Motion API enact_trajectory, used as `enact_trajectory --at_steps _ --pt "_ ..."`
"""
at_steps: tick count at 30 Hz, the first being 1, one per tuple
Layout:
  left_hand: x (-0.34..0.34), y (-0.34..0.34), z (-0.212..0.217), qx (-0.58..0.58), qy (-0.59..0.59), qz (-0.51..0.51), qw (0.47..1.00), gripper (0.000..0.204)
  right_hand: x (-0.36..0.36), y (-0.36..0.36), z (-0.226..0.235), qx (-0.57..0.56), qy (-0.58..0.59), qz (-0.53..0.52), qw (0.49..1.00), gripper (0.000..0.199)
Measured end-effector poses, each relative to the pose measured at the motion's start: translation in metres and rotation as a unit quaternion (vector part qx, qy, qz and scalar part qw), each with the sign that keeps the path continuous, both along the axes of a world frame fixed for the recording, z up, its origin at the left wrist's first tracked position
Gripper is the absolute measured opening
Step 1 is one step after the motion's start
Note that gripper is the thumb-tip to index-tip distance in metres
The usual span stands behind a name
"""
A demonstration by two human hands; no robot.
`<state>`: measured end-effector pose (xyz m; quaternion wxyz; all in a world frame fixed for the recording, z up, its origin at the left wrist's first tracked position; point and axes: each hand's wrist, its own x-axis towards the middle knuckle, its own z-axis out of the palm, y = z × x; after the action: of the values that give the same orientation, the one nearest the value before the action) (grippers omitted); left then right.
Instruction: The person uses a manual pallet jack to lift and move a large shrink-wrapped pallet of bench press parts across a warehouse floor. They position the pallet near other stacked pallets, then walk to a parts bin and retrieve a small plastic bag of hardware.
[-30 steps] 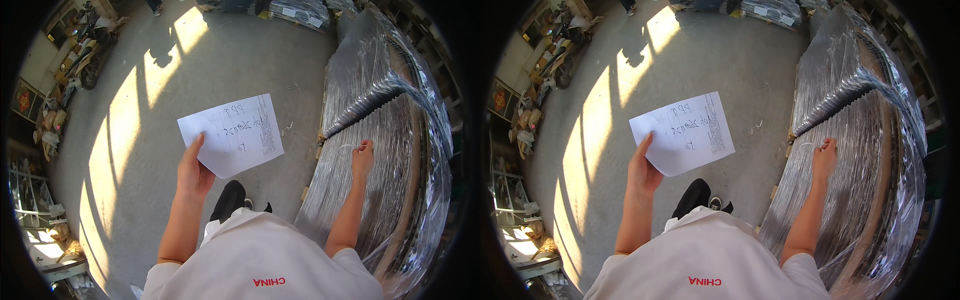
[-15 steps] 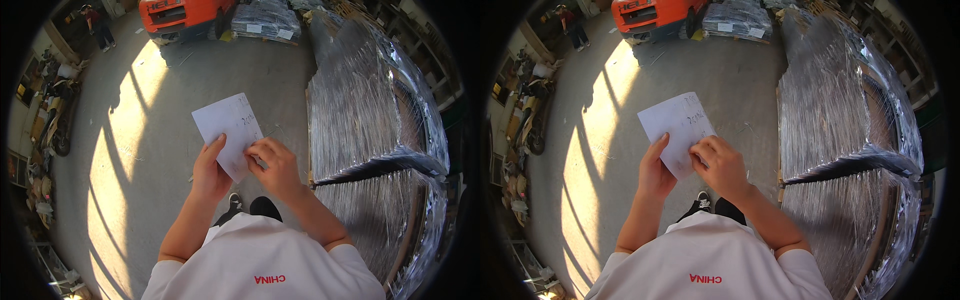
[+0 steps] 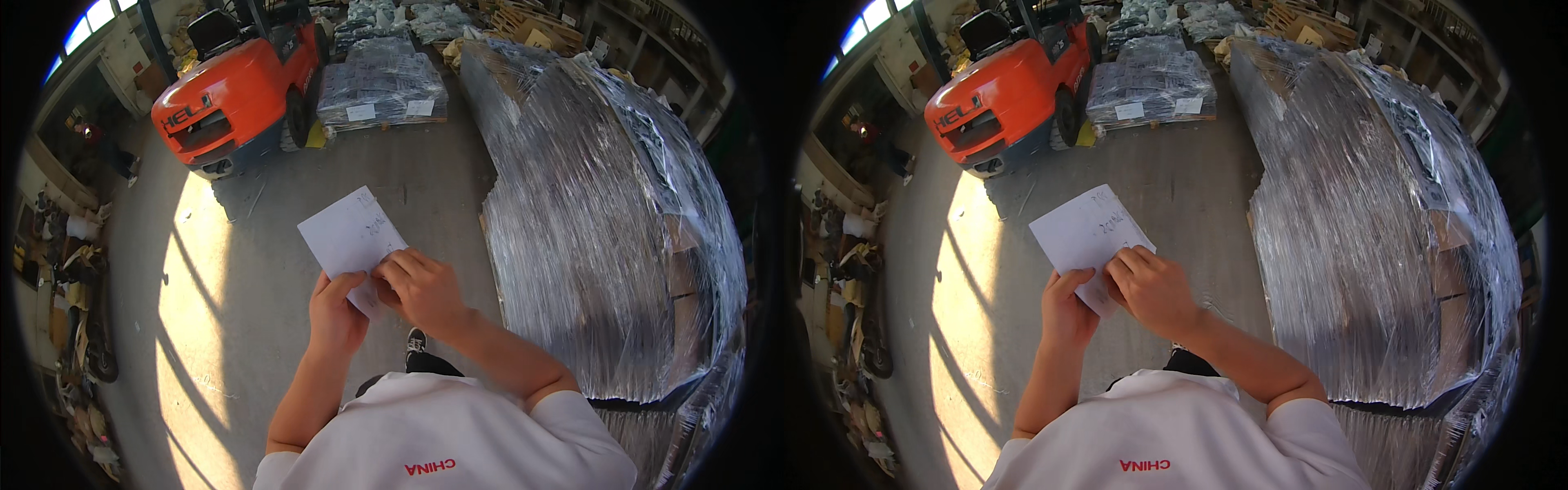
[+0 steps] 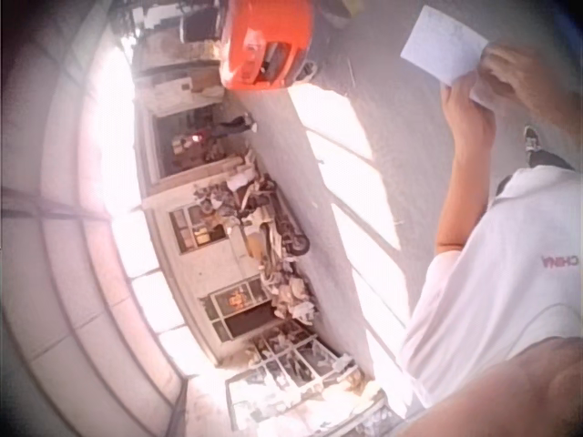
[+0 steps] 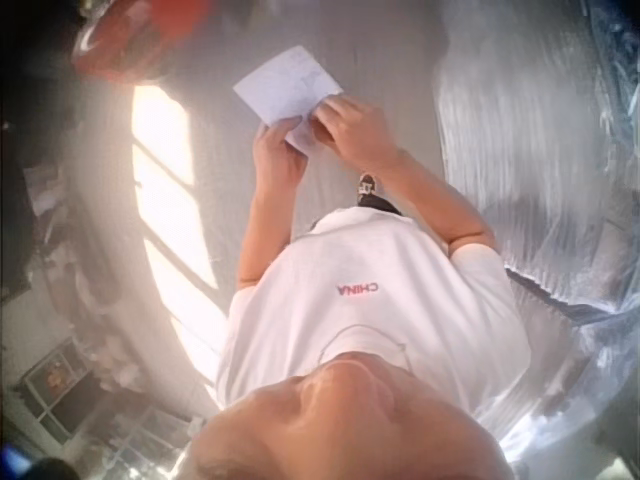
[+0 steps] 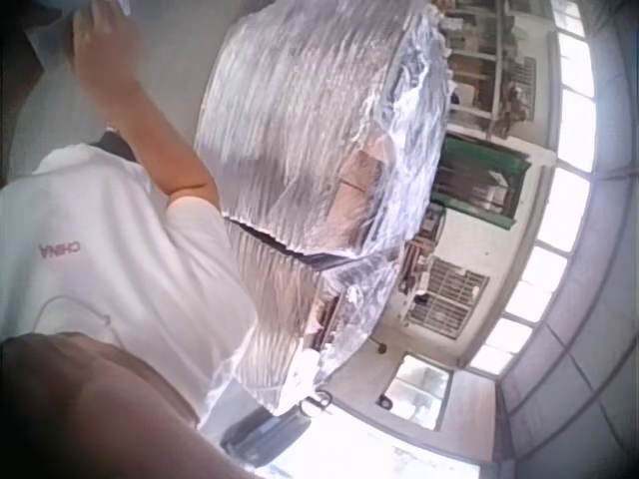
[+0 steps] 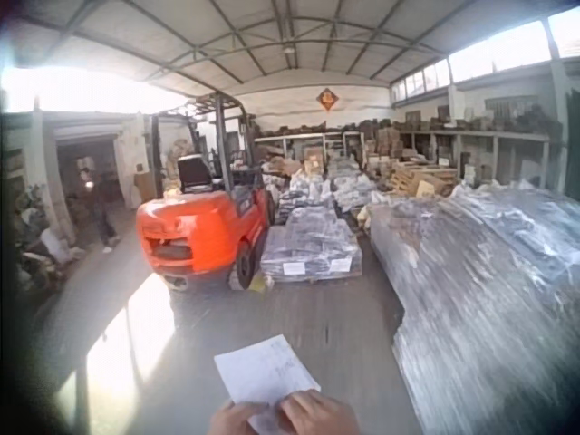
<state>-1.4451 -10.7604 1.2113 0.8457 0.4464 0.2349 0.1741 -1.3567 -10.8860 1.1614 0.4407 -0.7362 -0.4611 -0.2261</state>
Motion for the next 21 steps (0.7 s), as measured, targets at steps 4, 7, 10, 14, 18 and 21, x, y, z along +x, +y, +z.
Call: enact_trajectory --at_steps 4,7,10,14,18,21 --pt "0.131 0.058 0.010 -0.021 0.000 0.016 1.000 0.038 0.135 0.052 0.014 -0.036 0.022 0.037 0.998 0.019" --pt "0.220 0.103 0.006 -0.029 0.001 0.008 1.000 0.038 0.220 0.096 0.013 -0.050 0.027 0.028 0.998 0.019" --pt "0.310 0.149 -0.003 -0.039 0.018 -0.003 0.999 0.037 0.308 0.143 0.007 -0.048 0.030 0.010 0.998 0.018" --pt "0.434 0.225 -0.006 -0.064 -0.007 -0.044 0.997 0.036 0.428 0.213 0.006 -0.025 0.046 0.010 0.999 0.016" --pt "0.544 0.296 0.004 -0.075 0.020 -0.033 0.996 0.036 0.527 0.288 0.015 -0.043 0.134 -0.018 0.990 0.012" --pt "0.622 0.341 0.013 -0.078 0.023 -0.043 0.996 0.035 0.599 0.334 0.022 -0.051 0.192 -0.029 0.980 0.009"
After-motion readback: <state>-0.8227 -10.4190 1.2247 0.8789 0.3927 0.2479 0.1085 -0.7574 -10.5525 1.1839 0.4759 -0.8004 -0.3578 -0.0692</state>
